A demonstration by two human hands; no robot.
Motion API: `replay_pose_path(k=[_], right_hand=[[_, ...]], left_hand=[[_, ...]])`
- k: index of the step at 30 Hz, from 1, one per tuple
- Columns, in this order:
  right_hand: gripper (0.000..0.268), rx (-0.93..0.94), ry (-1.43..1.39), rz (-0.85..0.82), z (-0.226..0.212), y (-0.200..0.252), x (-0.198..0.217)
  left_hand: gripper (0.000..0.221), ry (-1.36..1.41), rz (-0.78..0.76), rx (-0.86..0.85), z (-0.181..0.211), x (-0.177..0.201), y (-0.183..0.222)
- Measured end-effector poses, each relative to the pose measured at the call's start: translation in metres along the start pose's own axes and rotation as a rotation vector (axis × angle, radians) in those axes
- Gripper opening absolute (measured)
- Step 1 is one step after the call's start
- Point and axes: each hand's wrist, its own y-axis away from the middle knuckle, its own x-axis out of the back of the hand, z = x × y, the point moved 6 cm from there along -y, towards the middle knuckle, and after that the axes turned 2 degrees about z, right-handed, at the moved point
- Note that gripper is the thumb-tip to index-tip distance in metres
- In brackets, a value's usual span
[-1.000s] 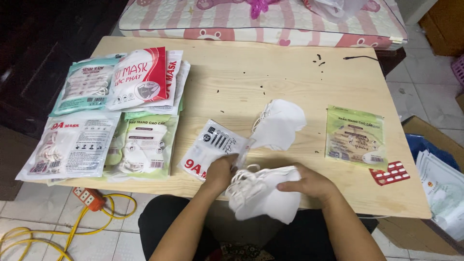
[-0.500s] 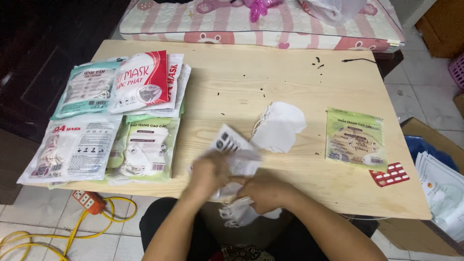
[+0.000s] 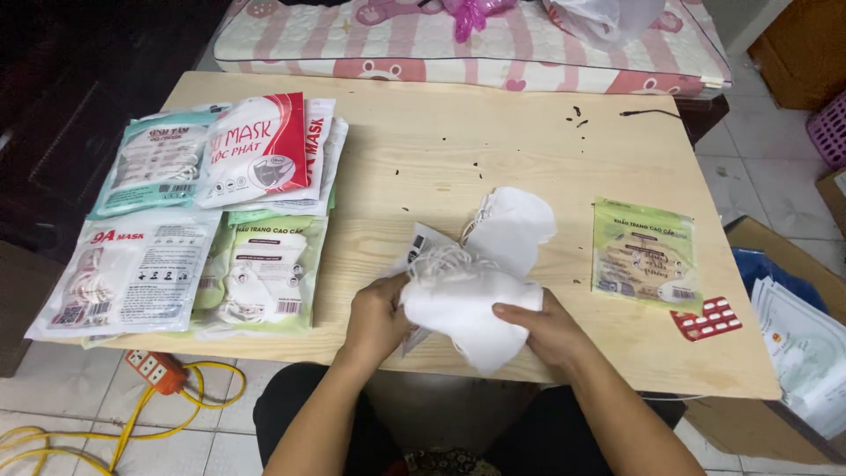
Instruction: Packaging individual face masks into plastic bags at a manual workstation
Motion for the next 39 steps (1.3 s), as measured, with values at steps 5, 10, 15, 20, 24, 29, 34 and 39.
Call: replay_pose_path(k=[5, 10, 15, 20, 24, 29, 34, 39], right_hand=[[0.039, 0.011, 0.417, 0.165, 0.003, 0.008, 0.008], [0.039, -0.112, 0.374, 0.141, 0.011, 0.014, -0.034], [0.027, 0.003, 0.212, 0.224, 0.030, 0.000, -0.054], [0.042, -0.062, 0.142, 0.045, 0.061, -0.002, -0.040], [0.061, -0.061, 0.086, -0.072, 0.059, -0.002, -0.060], [0.055, -0.042, 0.203, -0.144, 0.039, -0.014, -0.114], [0.046, -0.022, 0.347, -0.249, 0.009, -0.015, -0.129], [0.036, 0.027, 0.524, -0.389, -0.027, -0.001, -0.099]], left_hand=[[0.045, 0.036, 0.147, 0.017, -0.020, -0.013, -0.010], [0.048, -0.082, 0.105, -0.153, 0.007, -0.041, -0.001], [0.052, -0.408, 0.059, -0.381, 0.030, -0.064, 0.017], [0.053, -0.411, 0.013, -0.346, 0.013, -0.057, 0.010], [0.058, -0.445, -0.030, -0.392, 0.018, -0.064, 0.016], [0.076, -0.488, -0.028, -0.438, 0.010, -0.091, 0.020], [0.075, -0.103, -0.275, -0.323, 0.032, -0.029, 0.009], [0.073, -0.302, 0.131, -0.588, 0.063, 0.075, -0.007]])
